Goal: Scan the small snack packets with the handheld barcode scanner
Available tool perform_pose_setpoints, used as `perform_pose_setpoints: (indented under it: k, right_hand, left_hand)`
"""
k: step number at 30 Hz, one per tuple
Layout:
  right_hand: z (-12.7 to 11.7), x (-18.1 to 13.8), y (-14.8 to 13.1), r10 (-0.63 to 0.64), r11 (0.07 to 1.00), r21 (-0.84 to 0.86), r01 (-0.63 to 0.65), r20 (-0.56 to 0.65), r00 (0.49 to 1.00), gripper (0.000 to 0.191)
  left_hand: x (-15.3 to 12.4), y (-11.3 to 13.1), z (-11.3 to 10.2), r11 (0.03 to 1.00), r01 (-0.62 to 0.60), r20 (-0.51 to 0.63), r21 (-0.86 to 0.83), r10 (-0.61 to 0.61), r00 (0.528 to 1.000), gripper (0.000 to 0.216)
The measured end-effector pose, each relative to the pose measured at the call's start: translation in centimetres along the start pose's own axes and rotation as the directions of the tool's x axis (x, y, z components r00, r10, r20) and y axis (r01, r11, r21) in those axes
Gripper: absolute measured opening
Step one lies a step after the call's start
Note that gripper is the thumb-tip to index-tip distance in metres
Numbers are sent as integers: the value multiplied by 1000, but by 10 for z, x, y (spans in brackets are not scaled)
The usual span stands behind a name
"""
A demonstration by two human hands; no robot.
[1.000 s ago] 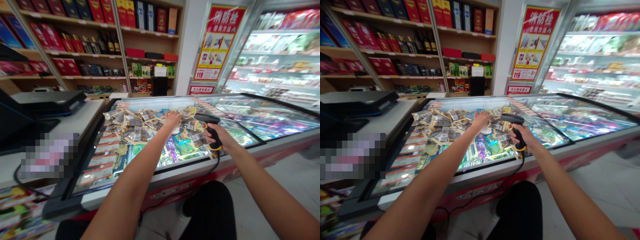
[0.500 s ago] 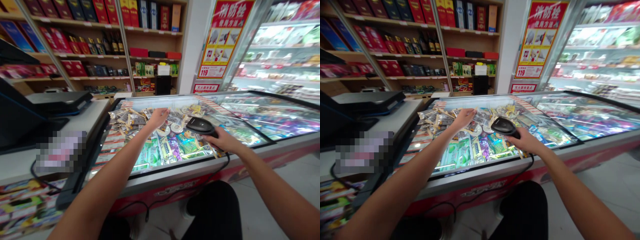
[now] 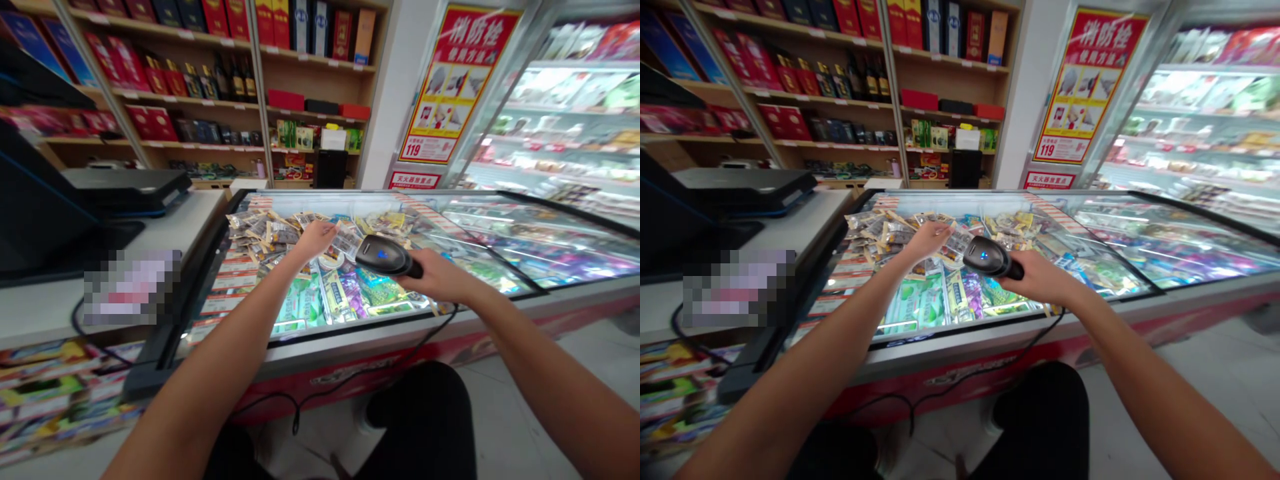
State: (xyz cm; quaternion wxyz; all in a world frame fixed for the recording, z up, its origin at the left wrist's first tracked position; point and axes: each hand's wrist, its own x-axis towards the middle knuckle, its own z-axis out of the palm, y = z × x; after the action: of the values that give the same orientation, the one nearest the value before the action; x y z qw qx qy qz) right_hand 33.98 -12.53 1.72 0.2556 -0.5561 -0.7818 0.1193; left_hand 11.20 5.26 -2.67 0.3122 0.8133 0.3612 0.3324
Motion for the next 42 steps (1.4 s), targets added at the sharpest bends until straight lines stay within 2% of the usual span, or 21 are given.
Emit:
perform_pose_setpoints:
  k: [4, 7, 10, 12, 14, 17, 21, 24, 26, 29, 32, 34, 38, 40, 42]
  right_hand:
    - [-4, 0, -3, 2, 999, 40, -2, -8, 1000, 20]
    - [-6, -3, 0, 46, 991, 127, -36, -77, 996, 23]
    - [-5, -10, 11, 171, 952, 277, -129, -133, 976, 29]
    - [-3, -14, 22, 256, 897, 401, -187, -125, 959, 32]
    - [-2, -16, 34, 304, 814, 548, -195, -115, 946, 34]
    - [0, -18, 54, 369, 629, 760, -164, -107, 923, 35]
    - [-4, -23, 78, 464, 382, 915, -130, -68, 883, 35]
    - [-7, -31, 91, 518, 259, 962, -88, -61, 853, 34]
    - [-8, -36, 96, 544, 209, 976, -63, -63, 837, 35]
    - [-9, -42, 100, 555, 199, 979, -52, -69, 829, 35]
    - [-7, -45, 99, 551, 218, 973, -71, -62, 832, 36]
    - [-5, -45, 96, 536, 219, 972, -88, -45, 843, 37]
    - [2, -43, 89, 502, 220, 969, -117, -10, 865, 36]
    - [5, -43, 87, 491, 230, 964, -133, 3, 871, 36]
    - [7, -44, 85, 480, 288, 945, -155, -2, 877, 37]
  left_hand:
    - [0, 2, -2, 998, -41, -45, 50, 43, 998, 37]
    - [1, 5, -6, 992, -71, -142, 100, 85, 986, 35]
    - [-1, 6, -14, 941, -143, -244, 308, 224, 944, 39]
    - [-3, 3, -19, 864, -153, -227, 479, 291, 929, 44]
    - [-5, -4, -22, 791, -103, -176, 603, 257, 950, 43]
    - [-6, -16, -22, 704, -7, -141, 710, 152, 978, 42]
    - [-8, -23, -19, 664, 47, -161, 746, 112, 981, 45]
    - [-11, -15, -14, 658, 47, -193, 751, 151, 970, 45]
    - [-12, -4, -6, 651, 20, -193, 759, 196, 961, 46]
    - [-11, 16, 19, 678, -52, -127, 734, 212, 969, 43]
    - [1, 29, 57, 814, -51, 20, 578, 49, 999, 43]
    - [13, 32, 82, 841, -23, 61, 540, -12, 998, 46]
    - [33, 30, 114, 866, 135, -13, 481, -147, 989, 56]
    - [36, 28, 120, 882, 180, -61, 435, -170, 983, 50]
    - [36, 25, 122, 907, 188, -103, 377, -161, 982, 42]
